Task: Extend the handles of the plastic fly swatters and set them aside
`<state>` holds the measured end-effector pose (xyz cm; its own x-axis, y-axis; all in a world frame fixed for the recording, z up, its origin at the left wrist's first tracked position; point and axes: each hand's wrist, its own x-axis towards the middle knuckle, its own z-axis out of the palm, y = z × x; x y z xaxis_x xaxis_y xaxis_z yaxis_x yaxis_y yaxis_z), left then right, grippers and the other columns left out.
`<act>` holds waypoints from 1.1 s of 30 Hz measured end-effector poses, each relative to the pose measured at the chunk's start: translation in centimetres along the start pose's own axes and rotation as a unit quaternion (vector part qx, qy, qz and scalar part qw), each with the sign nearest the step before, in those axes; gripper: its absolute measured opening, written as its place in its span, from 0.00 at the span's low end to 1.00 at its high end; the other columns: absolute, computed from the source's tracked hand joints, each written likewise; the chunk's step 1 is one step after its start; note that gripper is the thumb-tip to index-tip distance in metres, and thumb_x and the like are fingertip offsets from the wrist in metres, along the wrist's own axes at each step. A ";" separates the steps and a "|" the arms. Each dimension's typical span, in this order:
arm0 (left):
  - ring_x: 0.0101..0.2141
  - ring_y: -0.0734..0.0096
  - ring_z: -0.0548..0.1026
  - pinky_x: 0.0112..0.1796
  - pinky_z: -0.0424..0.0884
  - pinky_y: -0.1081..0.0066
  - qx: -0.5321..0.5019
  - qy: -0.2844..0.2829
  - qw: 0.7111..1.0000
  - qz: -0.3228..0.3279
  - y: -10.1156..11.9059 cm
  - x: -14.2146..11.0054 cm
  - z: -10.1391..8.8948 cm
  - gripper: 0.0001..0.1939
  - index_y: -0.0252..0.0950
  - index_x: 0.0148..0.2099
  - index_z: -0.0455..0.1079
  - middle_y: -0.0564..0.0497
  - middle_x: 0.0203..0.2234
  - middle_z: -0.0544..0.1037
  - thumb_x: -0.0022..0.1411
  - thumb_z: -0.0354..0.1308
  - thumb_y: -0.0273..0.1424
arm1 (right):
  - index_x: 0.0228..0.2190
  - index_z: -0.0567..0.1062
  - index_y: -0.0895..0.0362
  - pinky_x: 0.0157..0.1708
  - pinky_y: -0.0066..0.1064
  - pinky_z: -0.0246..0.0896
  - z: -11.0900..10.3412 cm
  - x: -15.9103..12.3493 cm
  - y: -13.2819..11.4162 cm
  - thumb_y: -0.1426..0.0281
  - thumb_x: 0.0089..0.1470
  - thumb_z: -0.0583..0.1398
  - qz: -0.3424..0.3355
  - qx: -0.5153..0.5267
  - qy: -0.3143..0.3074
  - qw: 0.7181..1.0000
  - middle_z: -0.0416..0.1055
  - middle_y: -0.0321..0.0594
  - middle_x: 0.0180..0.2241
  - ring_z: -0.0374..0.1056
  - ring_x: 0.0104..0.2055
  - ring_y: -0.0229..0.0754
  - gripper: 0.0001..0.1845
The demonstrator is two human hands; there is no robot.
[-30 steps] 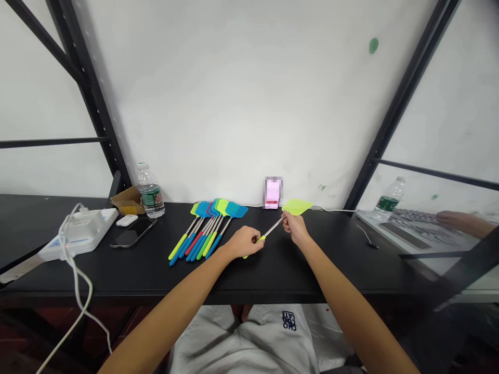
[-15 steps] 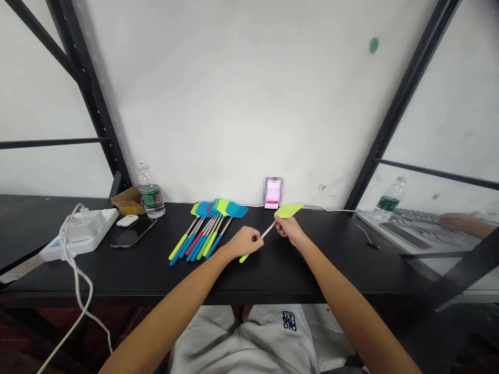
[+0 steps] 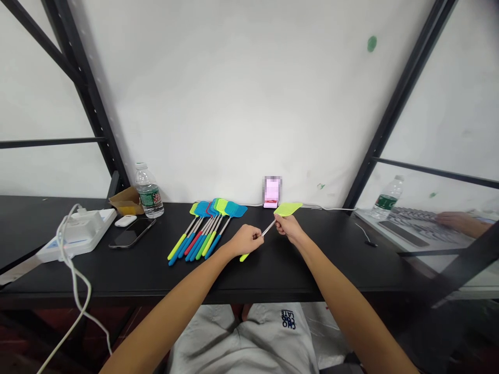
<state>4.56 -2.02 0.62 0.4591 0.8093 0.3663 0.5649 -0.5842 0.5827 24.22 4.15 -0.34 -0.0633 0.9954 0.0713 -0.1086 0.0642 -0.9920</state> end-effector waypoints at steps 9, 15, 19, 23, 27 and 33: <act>0.22 0.79 0.57 0.25 0.51 0.75 -0.045 -0.032 0.998 -0.005 0.6 -0.1 -0.5 0.12 0.33 0.20 0.61 0.58 0.15 0.58 0.53 0.51 0.31 | 0.22 0.63 0.57 0.11 0.20 0.38 -3.1 1.7 -0.5 0.64 0.49 0.67 0.001 0.047 0.045 0.998 0.57 0.29 0.15 0.49 0.14 0.27 0.18; 0.22 0.79 0.59 0.25 0.53 0.76 -0.042 -0.050 0.998 -0.003 0.3 -0.3 -0.3 0.10 0.33 0.22 0.64 0.57 0.16 0.61 0.52 0.51 0.30 | 0.24 0.64 0.58 0.11 0.19 0.37 -4.8 2.1 -0.7 0.66 0.50 0.66 0.025 0.057 0.094 0.994 0.58 0.29 0.16 0.48 0.14 0.27 0.16; 0.21 0.79 0.56 0.25 0.51 0.75 -0.002 -0.023 1.000 0.011 -0.2 -0.5 0.1 0.11 0.34 0.21 0.60 0.58 0.16 0.58 0.53 0.50 0.30 | 0.24 0.65 0.58 0.10 0.20 0.37 -4.8 2.2 -0.7 0.64 0.53 0.63 0.035 0.077 0.108 0.991 0.57 0.30 0.16 0.49 0.13 0.27 0.15; 0.20 0.79 0.54 0.24 0.49 0.74 0.041 -0.010 0.999 0.014 -0.5 -0.6 0.1 0.13 0.35 0.20 0.56 0.58 0.15 0.57 0.55 0.51 0.31 | 0.23 0.65 0.58 0.09 0.20 0.37 -4.7 2.3 -0.8 0.64 0.55 0.62 0.046 0.100 0.142 0.984 0.56 0.29 0.15 0.48 0.13 0.27 0.15; 0.21 0.79 0.54 0.25 0.49 0.73 0.052 -0.007 0.998 0.018 -0.5 -0.6 0.1 0.14 0.35 0.20 0.56 0.58 0.15 0.56 0.56 0.51 0.32 | 0.23 0.66 0.59 0.09 0.20 0.38 -4.5 2.1 -0.8 0.66 0.53 0.63 0.042 0.110 0.133 0.984 0.57 0.30 0.16 0.49 0.13 0.27 0.14; 0.21 0.79 0.54 0.25 0.48 0.73 0.054 -0.008 0.998 0.021 -0.1 -0.7 0.3 0.14 0.35 0.20 0.58 0.58 0.15 0.56 0.56 0.51 0.32 | 0.23 0.66 0.58 0.09 0.22 0.38 -4.2 1.8 -0.9 0.65 0.52 0.63 0.011 0.124 0.161 0.979 0.59 0.30 0.16 0.48 0.13 0.27 0.14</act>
<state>4.38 -2.56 0.15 0.4949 0.7830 0.3768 0.6147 -0.6219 0.4851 28.35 6.17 0.27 0.2437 0.9695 -0.0264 -0.3511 0.0628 -0.9342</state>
